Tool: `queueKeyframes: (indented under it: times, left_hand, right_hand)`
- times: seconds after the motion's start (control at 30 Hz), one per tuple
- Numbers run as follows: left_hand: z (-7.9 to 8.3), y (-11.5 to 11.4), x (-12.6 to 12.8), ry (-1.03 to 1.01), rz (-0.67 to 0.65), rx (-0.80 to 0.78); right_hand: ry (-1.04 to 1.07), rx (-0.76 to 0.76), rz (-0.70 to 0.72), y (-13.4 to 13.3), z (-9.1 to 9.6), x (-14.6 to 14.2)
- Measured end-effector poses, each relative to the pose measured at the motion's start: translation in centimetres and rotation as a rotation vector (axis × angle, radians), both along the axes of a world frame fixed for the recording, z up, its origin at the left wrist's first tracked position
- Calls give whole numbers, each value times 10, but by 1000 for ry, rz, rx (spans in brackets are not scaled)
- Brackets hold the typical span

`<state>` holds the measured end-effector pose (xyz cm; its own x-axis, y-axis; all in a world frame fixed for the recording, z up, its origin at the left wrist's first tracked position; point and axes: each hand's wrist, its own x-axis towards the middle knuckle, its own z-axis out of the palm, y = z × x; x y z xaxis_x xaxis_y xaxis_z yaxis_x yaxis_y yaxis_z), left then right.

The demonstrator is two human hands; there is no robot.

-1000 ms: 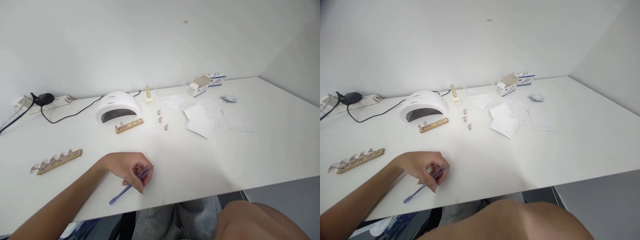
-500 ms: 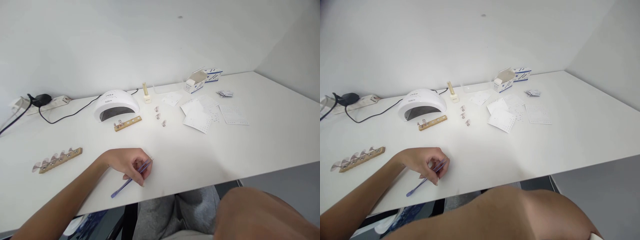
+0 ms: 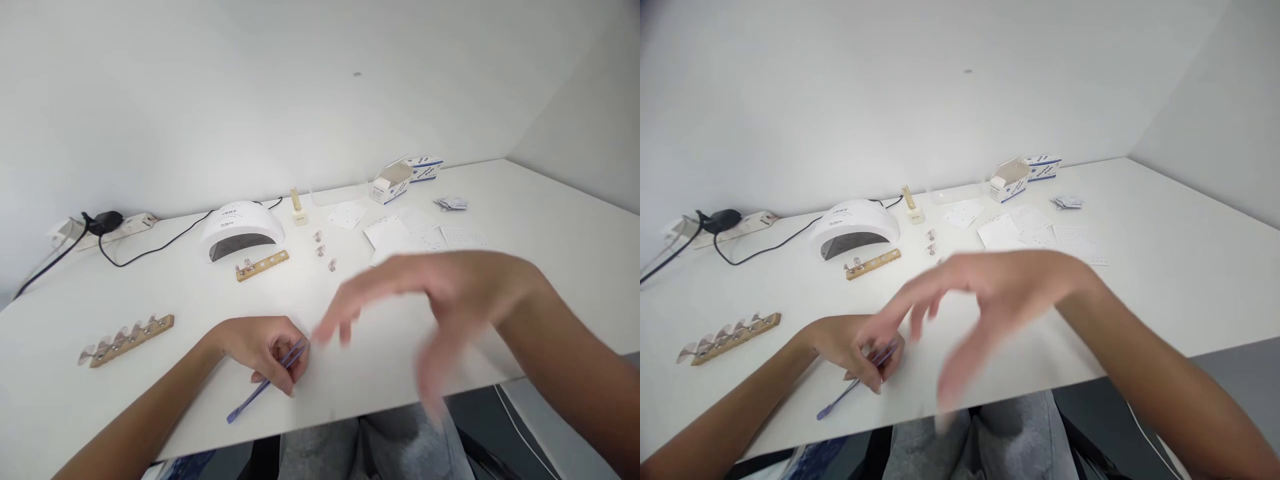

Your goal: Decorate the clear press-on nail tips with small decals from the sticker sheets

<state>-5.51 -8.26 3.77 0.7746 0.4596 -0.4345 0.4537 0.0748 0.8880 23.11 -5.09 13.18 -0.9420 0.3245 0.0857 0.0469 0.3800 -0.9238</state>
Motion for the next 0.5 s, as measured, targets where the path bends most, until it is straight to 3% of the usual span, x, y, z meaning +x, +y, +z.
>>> queueKeyframes:
  times: [0.03,0.1,0.17,0.23,0.33,0.5]
  left_hand:
    - [0,1,0,25,-40,-66]
    - [-1,4,0,64,-97,-210]
    - [-4,8,-1,31,-35,-255]
    - [-7,10,-2,-18,30,-244]
    - [-10,11,-3,-32,100,-219]
    - [-7,9,-2,17,138,-219]
  right_hand:
    - [-79,66,-104,12,-1,4]
    - [-155,193,-493,39,-17,17]
    - [-219,324,-886,66,-43,35]
    - [-331,398,-1156,86,-68,55]
    - [-450,373,-1224,99,-85,83]
    - [-518,268,-1226,100,-81,104]
